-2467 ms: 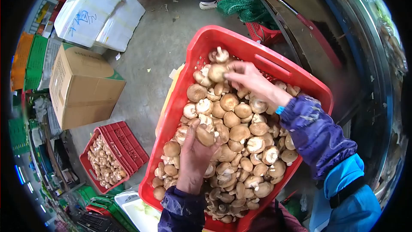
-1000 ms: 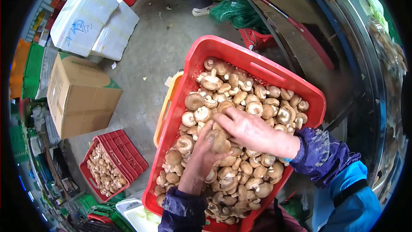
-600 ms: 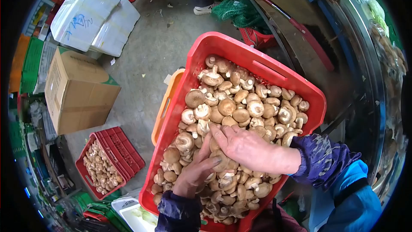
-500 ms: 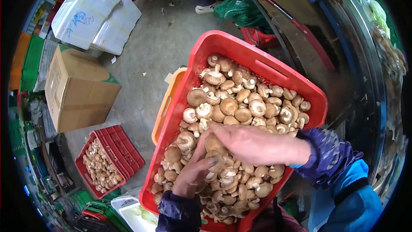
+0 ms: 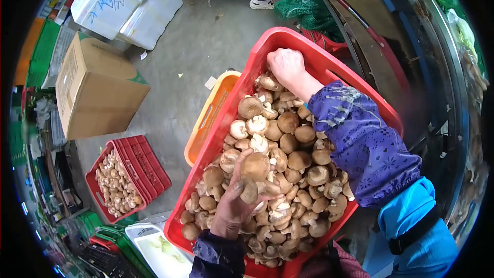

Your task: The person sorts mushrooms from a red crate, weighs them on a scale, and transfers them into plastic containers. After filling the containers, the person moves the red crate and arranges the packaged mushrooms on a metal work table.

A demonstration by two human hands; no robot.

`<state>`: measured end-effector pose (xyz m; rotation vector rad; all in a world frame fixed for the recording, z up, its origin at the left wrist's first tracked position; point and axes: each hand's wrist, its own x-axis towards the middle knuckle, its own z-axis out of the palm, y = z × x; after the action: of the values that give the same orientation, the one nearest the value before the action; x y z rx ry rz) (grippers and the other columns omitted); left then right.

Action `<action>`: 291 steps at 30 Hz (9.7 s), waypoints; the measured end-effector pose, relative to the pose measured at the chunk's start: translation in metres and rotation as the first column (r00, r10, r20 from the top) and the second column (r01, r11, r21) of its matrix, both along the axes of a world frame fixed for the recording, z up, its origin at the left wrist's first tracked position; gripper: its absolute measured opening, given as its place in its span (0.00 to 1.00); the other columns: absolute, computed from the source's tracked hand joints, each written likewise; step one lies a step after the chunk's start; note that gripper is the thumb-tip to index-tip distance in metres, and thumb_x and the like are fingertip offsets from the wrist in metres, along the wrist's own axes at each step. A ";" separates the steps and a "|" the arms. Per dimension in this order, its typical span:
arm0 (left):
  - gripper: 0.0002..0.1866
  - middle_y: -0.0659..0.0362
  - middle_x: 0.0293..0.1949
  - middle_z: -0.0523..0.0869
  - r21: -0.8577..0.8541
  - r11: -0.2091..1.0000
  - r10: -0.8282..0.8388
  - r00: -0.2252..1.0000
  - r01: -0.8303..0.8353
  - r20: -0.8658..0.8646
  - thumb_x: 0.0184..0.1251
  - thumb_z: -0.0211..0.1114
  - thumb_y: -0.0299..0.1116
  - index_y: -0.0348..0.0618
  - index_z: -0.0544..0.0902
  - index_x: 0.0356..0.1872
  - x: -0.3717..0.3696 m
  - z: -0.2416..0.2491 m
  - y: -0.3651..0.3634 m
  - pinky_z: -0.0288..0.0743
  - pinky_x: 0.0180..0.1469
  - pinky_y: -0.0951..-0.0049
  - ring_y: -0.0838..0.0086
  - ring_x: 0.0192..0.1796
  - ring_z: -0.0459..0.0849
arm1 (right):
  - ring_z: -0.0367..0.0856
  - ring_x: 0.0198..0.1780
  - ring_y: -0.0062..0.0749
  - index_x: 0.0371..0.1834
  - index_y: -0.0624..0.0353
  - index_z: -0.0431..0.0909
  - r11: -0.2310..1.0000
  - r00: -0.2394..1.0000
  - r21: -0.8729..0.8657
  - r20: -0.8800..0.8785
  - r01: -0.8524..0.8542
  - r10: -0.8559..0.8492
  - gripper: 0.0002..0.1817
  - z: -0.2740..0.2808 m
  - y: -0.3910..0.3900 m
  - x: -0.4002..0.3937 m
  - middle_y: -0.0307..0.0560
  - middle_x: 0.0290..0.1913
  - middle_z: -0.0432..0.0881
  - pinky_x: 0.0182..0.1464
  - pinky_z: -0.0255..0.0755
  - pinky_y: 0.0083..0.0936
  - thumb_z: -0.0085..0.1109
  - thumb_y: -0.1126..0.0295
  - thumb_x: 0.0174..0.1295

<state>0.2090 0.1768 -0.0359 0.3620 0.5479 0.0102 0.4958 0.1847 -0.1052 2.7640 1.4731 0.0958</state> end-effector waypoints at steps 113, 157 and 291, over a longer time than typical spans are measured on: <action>0.23 0.49 0.51 0.73 0.987 0.003 -0.931 0.360 0.161 -0.056 0.61 0.58 0.27 0.35 0.64 0.57 0.157 0.306 -0.692 0.76 0.36 0.74 0.70 0.42 0.80 | 0.70 0.49 0.49 0.46 0.59 0.67 0.451 0.639 0.476 -0.380 0.755 -0.669 0.28 0.359 -0.884 -0.209 0.53 0.43 0.73 0.48 0.65 0.40 0.66 0.62 0.40; 0.16 0.56 0.48 0.75 0.985 0.137 -0.702 0.712 0.105 0.022 0.71 0.46 0.39 0.39 0.73 0.49 0.144 0.274 -0.579 0.64 0.57 0.69 0.72 0.54 0.71 | 0.73 0.45 0.27 0.53 0.64 0.69 0.004 0.585 0.679 -0.630 0.734 -0.511 0.20 0.371 -0.902 -0.272 0.46 0.47 0.75 0.51 0.66 0.23 0.46 0.59 0.65; 0.26 0.45 0.50 0.76 0.085 0.813 -0.581 0.788 0.577 0.205 0.70 0.46 0.46 0.35 0.63 0.58 0.127 0.162 -0.188 0.73 0.53 0.64 0.60 0.48 0.79 | 0.74 0.29 0.17 0.51 0.59 0.61 0.239 -0.113 -0.098 -0.992 0.966 0.053 0.19 0.279 -0.475 -0.248 0.44 0.37 0.74 0.31 0.72 0.17 0.55 0.72 0.60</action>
<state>0.3360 -0.0109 0.1261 0.5300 0.1946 -0.5390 0.2474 -0.2905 0.1738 4.0241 -0.9666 -1.8507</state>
